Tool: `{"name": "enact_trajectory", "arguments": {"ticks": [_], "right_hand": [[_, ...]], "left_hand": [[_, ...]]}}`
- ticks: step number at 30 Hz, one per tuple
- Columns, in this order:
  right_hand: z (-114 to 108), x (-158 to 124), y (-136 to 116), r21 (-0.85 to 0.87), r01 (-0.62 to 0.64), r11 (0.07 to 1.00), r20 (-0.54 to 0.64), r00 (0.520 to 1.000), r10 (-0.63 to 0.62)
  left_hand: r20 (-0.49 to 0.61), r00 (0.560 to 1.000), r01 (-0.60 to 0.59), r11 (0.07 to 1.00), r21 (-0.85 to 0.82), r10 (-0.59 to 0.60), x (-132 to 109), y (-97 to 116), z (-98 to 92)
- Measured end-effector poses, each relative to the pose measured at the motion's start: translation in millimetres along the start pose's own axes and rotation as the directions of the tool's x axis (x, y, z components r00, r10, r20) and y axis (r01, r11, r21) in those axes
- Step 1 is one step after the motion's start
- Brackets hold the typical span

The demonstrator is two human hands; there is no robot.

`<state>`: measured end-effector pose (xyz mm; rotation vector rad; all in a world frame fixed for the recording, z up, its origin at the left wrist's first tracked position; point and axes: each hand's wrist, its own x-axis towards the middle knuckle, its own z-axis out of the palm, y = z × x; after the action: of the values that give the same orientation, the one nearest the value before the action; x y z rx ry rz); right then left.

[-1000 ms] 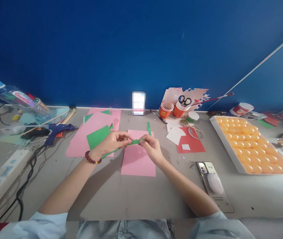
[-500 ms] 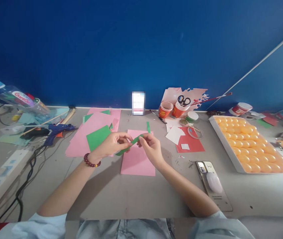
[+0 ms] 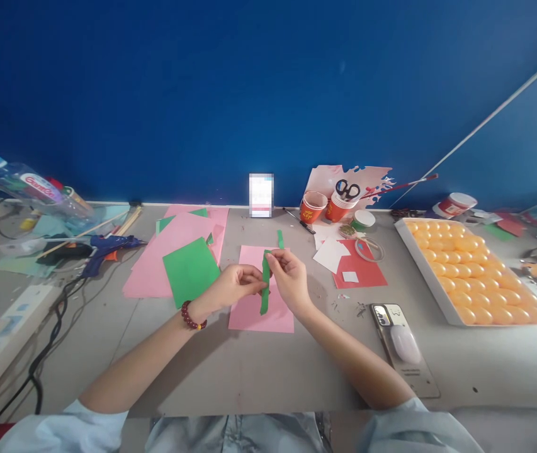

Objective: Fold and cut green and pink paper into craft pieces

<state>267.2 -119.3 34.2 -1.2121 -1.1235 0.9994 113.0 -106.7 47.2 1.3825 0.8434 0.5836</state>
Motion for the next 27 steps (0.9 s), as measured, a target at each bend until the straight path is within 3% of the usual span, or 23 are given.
{"name": "enact_trajectory", "arguments": {"ticks": [9,14,20,27], "right_hand": [[2.5,-6.1,-2.2,-0.154,0.086,0.984,-0.032,0.995,-0.093],[1.5,-6.7,-3.3,-0.205,0.114,0.972,-0.036,0.992,-0.124],[0.9,-7.8,-3.3,-0.205,0.154,0.967,-0.011,0.987,-0.159],[4.2,-11.5,-8.3,-0.268,0.191,0.944,-0.004,0.980,-0.200]], "left_hand": [[-0.033,0.999,0.003,1.000,-0.020,-0.003,-3.5,1.2,15.2],[0.024,0.994,-0.102,0.995,-0.004,0.102,-4.7,7.7,12.1],[-0.189,0.971,-0.160,0.985,-0.070,0.145,-1.4,10.9,1.7],[-0.248,0.958,-0.164,0.984,-0.062,0.144,-1.7,11.4,1.7]]}}
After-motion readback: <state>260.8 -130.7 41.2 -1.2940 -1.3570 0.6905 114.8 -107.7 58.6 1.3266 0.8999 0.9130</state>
